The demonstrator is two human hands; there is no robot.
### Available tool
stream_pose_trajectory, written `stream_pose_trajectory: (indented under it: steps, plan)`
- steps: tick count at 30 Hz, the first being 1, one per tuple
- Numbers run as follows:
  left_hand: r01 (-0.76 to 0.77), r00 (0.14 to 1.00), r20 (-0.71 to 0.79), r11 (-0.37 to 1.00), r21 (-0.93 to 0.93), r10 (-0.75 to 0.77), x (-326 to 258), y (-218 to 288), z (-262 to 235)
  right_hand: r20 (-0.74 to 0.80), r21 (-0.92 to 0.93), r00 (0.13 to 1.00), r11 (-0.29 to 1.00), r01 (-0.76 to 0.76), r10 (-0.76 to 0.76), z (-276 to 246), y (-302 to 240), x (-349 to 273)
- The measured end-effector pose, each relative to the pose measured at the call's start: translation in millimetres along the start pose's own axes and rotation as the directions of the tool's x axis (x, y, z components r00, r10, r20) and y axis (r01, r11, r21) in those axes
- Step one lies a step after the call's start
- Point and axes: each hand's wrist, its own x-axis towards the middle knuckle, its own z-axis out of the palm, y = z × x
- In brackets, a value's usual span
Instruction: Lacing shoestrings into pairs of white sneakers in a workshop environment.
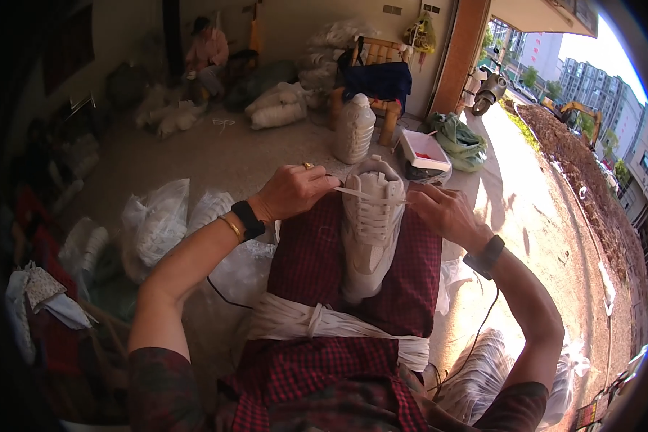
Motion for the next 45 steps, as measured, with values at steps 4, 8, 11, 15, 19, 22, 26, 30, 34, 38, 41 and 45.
stream_pose_trajectory:
  steps: [4, 8, 11, 15, 19, 22, 26, 30, 34, 38, 41, 45]
  plan:
    - [-0.087, 0.996, 0.022, 0.987, 0.132, 0.084, -29, -30, -13, 0.068, -0.054, 0.998, 0.999, 0.01, -0.007, -3, 18, -10]
    - [0.006, 0.991, 0.127, 0.964, 0.266, -0.042, -74, -69, -56, 0.118, -0.12, 0.978, 0.981, -0.155, 0.169, -46, 47, -36]
    - [0.123, 0.986, 0.073, 0.949, 0.291, -0.15, -102, -99, -96, 0.117, -0.265, 0.95, 0.931, -0.252, 0.29, -94, 76, -68]
    - [0.217, 0.975, -0.021, 0.92, 0.326, -0.222, -135, -136, -142, -0.011, -0.485, 0.906, 0.791, -0.374, 0.422, -162, 109, -96]
    - [0.288, 0.957, -0.102, 0.825, 0.486, -0.273, -163, -157, -181, -0.176, -0.61, 0.891, 0.665, -0.432, 0.417, -214, 123, -111]
    - [0.353, 0.932, -0.143, 0.751, 0.557, -0.332, -170, -144, -191, -0.306, -0.691, 0.854, 0.519, -0.504, 0.422, -223, 139, -121]
    - [0.438, 0.896, -0.244, 0.654, 0.617, -0.37, -166, -129, -173, -0.433, -0.818, 0.888, 0.346, -0.459, 0.154, -231, 125, -118]
    - [0.656, 0.738, -0.443, 0.695, 0.294, -0.509, -145, -115, -131, -0.812, -0.075, 0.437, 0.673, -0.736, 0.387, -174, 100, -121]
    - [0.625, 0.644, -0.463, 0.768, -0.142, -0.61, -73, -78, -70, -0.373, 0.619, 0.583, 0.661, -0.424, 0.722, -75, 16, -54]
    - [0.486, 0.65, -0.108, 0.521, -0.702, -0.752, -1, -15, -26, -0.08, 0.758, 0.695, 0.496, -0.423, 0.714, -22, -36, 4]
    - [0.437, 0.707, 0.154, 0.255, -0.863, -0.691, 23, 14, 3, -0.012, 0.742, 0.728, 0.494, -0.453, 0.686, 4, -46, 18]
    - [0.454, 0.679, 0.293, 0.07, -0.888, -0.673, 14, 39, 19, -0.077, 0.614, 0.729, 0.609, -0.502, 0.68, 16, -49, 19]
